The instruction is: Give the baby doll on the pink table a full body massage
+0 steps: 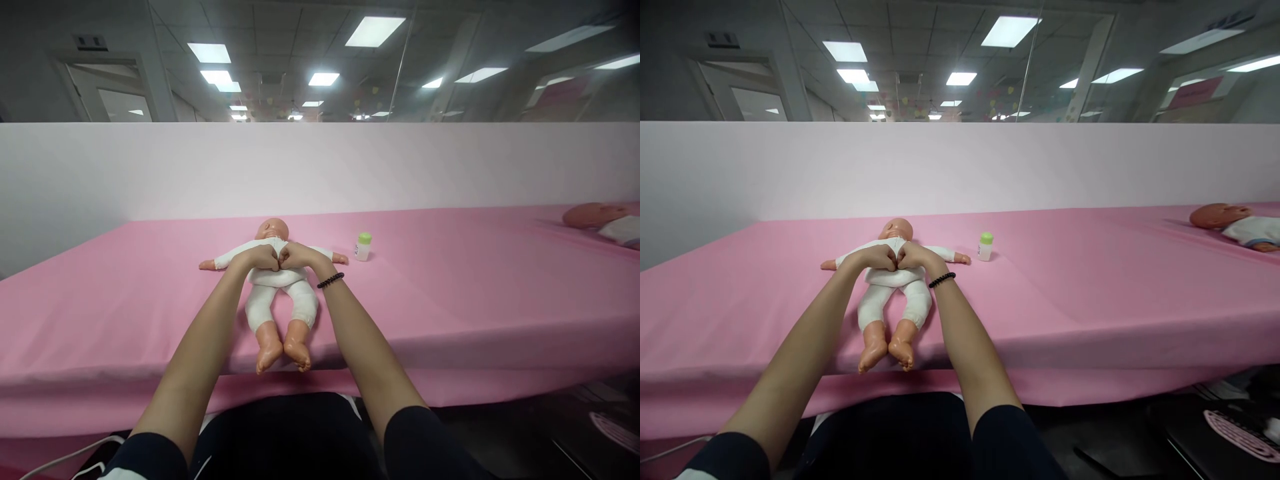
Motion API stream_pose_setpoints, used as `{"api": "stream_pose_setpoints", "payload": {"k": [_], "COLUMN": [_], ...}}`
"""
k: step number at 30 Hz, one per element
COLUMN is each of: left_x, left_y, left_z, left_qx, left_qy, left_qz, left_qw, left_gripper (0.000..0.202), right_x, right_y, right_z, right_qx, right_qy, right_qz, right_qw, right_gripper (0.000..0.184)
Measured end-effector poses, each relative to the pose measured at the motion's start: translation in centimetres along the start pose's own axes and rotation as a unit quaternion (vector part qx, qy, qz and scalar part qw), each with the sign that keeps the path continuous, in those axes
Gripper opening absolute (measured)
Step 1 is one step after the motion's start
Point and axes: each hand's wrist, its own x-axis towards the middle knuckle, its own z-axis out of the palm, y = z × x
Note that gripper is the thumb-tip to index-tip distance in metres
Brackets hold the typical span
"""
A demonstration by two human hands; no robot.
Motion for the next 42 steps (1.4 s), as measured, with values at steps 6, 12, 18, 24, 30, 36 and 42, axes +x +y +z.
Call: {"api": "stream_pose_setpoints", "payload": {"k": [6,12,18,24,30,36,42], "left_x": [0.2,0.1,0.3,0.1,0.1,-0.5,0.0], "left_y": [-1.0,-1.7,-1.2,-1.3,-0.7,-0.5,-0.3], "left_z": [-0.4,-0.8,-0.4,-0.7,-0.4,-0.8,-0.5], "left_qx": [-0.033,-0.061,-0.059,-0.038,-0.021,-0.024,-0.028], "left_qy": [-0.004,-0.037,-0.035,-0.039,-0.039,-0.068,-0.092], "left_qz": [0.022,0.06,0.054,0.073,0.064,0.071,0.05], "left_qw": [0.999,0.996,0.996,0.996,0.997,0.995,0.994], "left_gripper": [0.021,0.014,0.01,0.011,0.013,0.015,0.018], "right_x": [-0.6,-1.3,-1.1,-2.0,-1.3,-1.5,-1.1], "right_y": [0.2,0.0,-0.2,-0.2,-0.1,0.0,-0.3], "right_z": [-0.9,-1.8,-1.5,-2.2,-1.7,-2.1,-1.7], "right_qx": [0.022,0.036,0.038,0.053,0.04,0.058,0.035], "right_qy": [-0.008,-0.047,-0.05,-0.085,-0.091,-0.109,-0.108], "right_qz": [-0.037,-0.054,-0.058,-0.064,-0.048,-0.081,-0.047], "right_qw": [0.999,0.997,0.996,0.993,0.994,0.989,0.992], "right_gripper": [0.003,0.019,0.011,0.018,0.007,0.016,0.013]}}
